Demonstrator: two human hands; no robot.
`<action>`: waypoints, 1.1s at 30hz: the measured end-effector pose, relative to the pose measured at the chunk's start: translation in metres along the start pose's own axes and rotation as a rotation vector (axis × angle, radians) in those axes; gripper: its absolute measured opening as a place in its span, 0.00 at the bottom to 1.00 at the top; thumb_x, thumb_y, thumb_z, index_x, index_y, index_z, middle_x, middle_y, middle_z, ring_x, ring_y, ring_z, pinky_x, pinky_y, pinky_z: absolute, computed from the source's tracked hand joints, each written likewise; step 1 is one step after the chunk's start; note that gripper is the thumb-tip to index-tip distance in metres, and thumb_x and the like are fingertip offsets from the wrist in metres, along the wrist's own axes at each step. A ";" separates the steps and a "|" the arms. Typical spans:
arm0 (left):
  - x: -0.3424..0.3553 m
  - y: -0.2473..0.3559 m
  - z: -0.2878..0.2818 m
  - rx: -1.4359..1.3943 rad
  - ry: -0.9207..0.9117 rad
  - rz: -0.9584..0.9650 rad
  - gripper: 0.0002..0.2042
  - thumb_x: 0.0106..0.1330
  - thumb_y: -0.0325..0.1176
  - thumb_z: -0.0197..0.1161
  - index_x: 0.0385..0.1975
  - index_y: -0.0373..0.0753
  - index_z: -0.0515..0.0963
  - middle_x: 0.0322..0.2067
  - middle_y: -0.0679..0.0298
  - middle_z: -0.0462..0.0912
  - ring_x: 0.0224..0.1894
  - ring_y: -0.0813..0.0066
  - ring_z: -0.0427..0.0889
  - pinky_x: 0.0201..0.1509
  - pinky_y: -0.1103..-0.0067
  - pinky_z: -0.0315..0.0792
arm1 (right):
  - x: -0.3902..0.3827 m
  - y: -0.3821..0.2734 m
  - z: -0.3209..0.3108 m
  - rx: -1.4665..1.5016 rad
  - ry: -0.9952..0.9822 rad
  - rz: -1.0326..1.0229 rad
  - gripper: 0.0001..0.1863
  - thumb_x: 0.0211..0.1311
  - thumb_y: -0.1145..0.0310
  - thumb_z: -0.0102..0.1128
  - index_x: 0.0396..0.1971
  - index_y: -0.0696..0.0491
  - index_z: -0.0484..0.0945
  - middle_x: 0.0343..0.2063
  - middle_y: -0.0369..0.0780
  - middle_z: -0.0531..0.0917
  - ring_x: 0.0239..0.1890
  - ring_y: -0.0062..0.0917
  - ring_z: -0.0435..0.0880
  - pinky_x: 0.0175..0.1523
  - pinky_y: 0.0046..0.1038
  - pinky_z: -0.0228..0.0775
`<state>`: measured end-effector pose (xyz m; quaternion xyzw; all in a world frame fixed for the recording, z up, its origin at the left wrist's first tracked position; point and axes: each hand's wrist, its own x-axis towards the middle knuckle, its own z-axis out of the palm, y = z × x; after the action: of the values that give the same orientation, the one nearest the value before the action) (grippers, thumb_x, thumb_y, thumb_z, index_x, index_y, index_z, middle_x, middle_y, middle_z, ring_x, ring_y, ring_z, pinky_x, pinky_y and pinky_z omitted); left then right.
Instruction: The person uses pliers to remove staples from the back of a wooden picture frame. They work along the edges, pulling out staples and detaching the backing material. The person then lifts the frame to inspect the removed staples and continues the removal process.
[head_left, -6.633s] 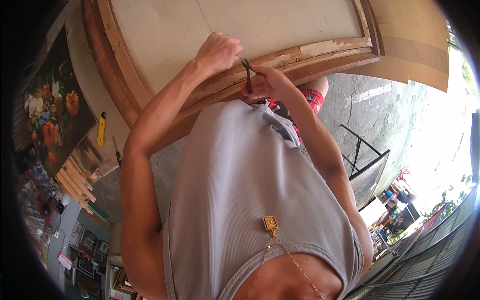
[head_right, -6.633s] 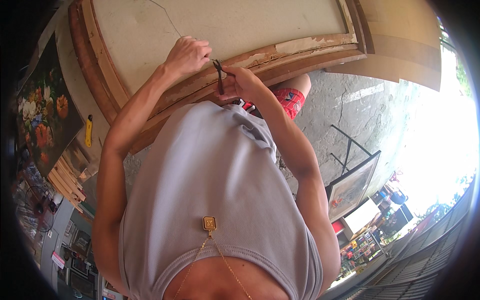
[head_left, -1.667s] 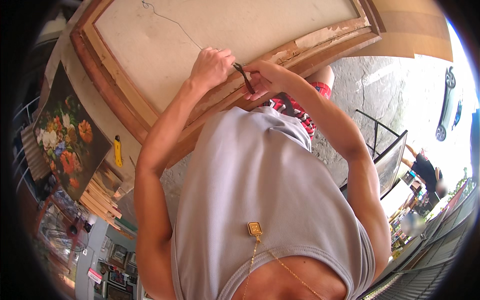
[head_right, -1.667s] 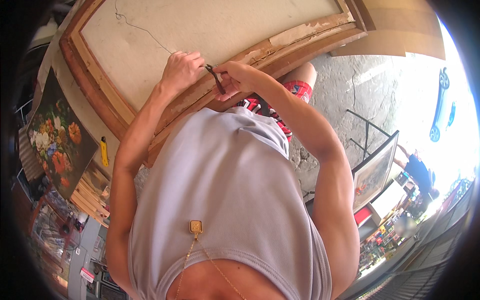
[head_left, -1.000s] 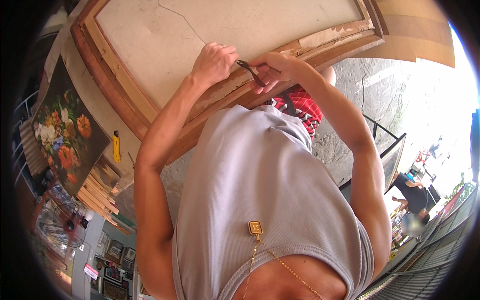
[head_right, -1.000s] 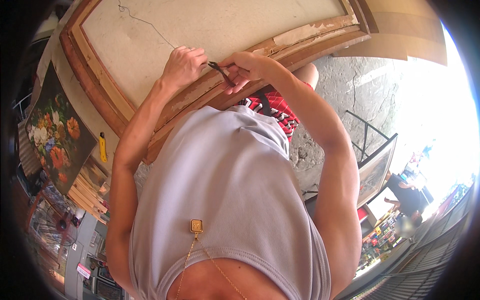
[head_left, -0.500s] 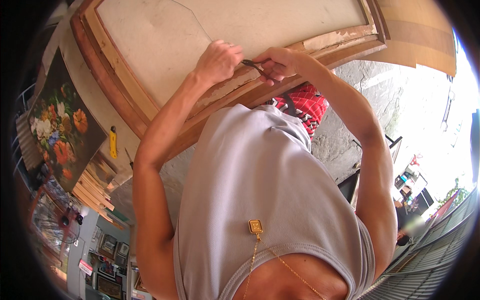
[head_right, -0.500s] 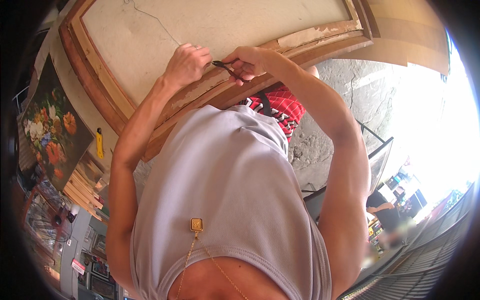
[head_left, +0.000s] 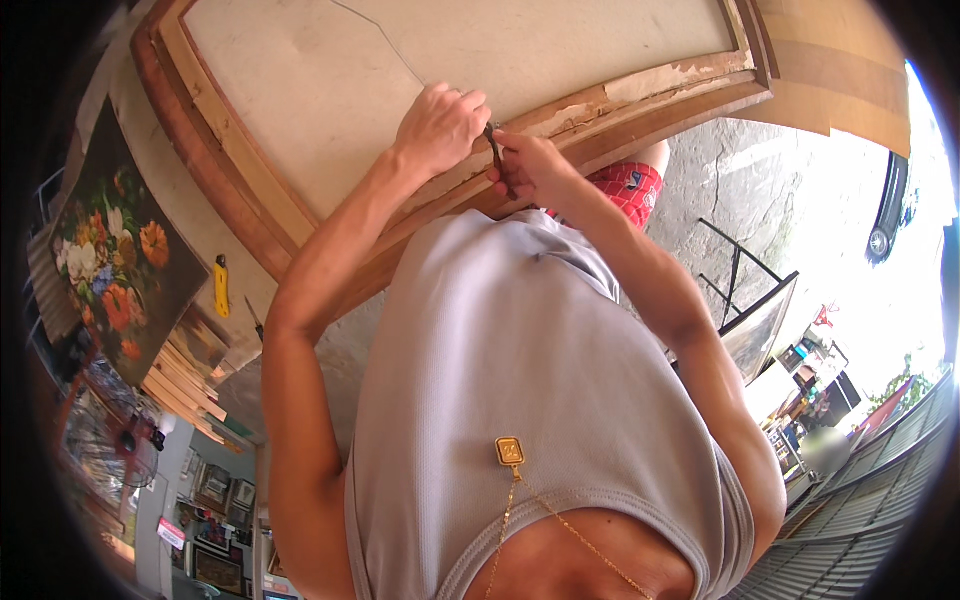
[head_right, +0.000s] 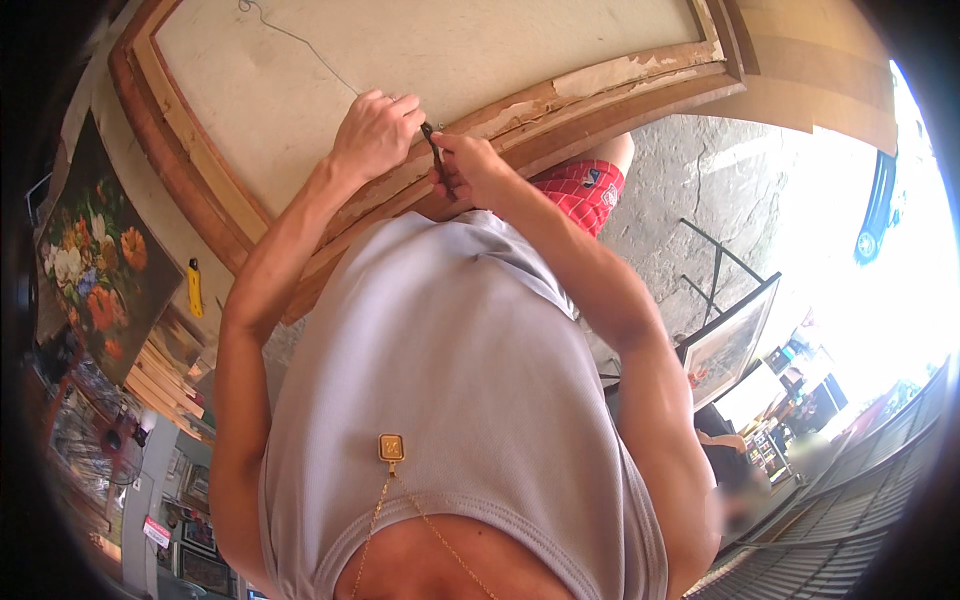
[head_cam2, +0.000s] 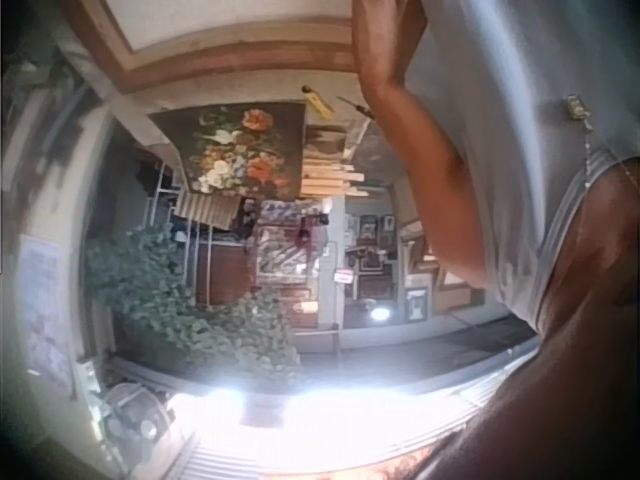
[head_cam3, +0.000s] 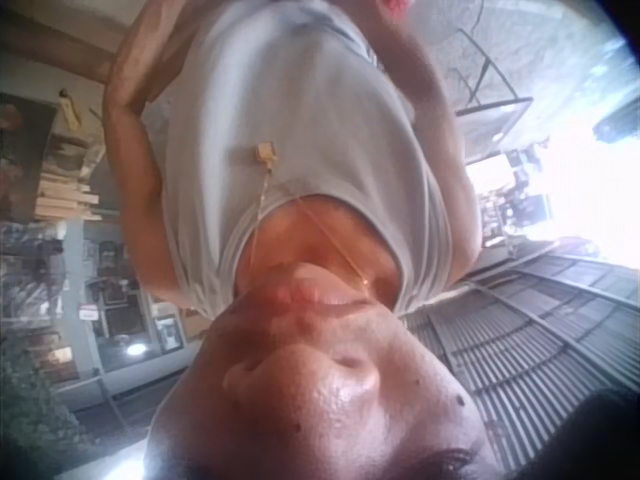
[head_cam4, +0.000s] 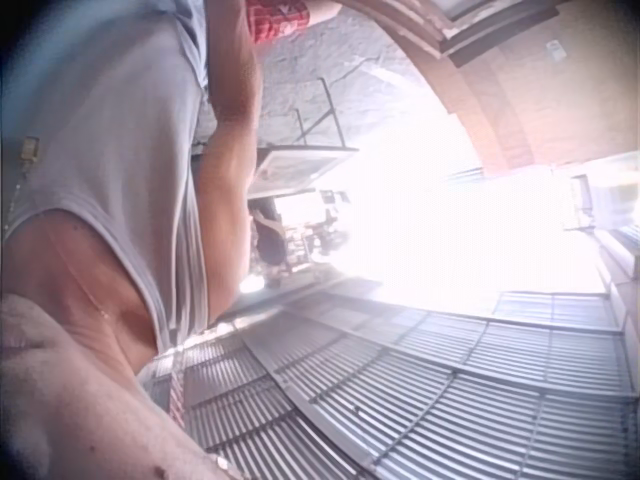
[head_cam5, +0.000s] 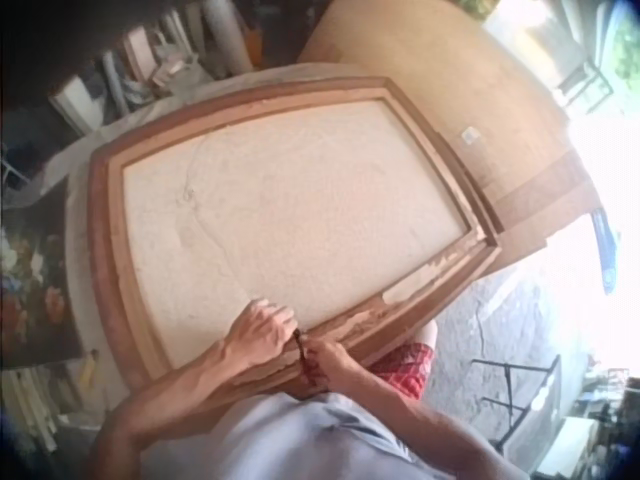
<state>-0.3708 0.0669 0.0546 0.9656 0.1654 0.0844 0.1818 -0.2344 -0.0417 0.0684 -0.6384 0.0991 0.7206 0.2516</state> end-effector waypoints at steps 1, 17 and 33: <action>-0.001 -0.001 0.005 -0.008 0.022 0.000 0.05 0.52 0.26 0.55 0.16 0.41 0.73 0.22 0.64 0.75 0.26 0.68 0.78 0.33 0.73 0.67 | 0.001 0.006 0.005 0.049 0.027 -0.025 0.19 0.65 0.53 0.51 0.25 0.55 0.72 0.19 0.41 0.77 0.18 0.29 0.75 0.20 0.26 0.61; -0.008 -0.009 0.003 -0.156 0.071 -0.096 0.05 0.54 0.32 0.62 0.20 0.39 0.76 0.22 0.64 0.75 0.24 0.60 0.76 0.31 0.68 0.69 | 0.002 0.033 0.046 0.619 -0.050 -0.097 0.20 0.70 0.53 0.44 0.26 0.54 0.68 0.28 0.47 0.80 0.34 0.42 0.82 0.34 0.38 0.75; -0.011 -0.013 0.007 -0.132 0.103 -0.074 0.04 0.51 0.30 0.64 0.21 0.40 0.77 0.22 0.65 0.76 0.26 0.63 0.77 0.32 0.70 0.69 | -0.010 -0.061 -0.030 -1.759 0.222 -0.990 0.23 0.61 0.55 0.54 0.19 0.62 0.80 0.26 0.47 0.79 0.31 0.42 0.79 0.41 0.39 0.70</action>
<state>-0.3835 0.0719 0.0418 0.9391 0.2044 0.1381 0.2394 -0.1778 -0.0057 0.0842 -0.6297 -0.7192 0.2895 -0.0479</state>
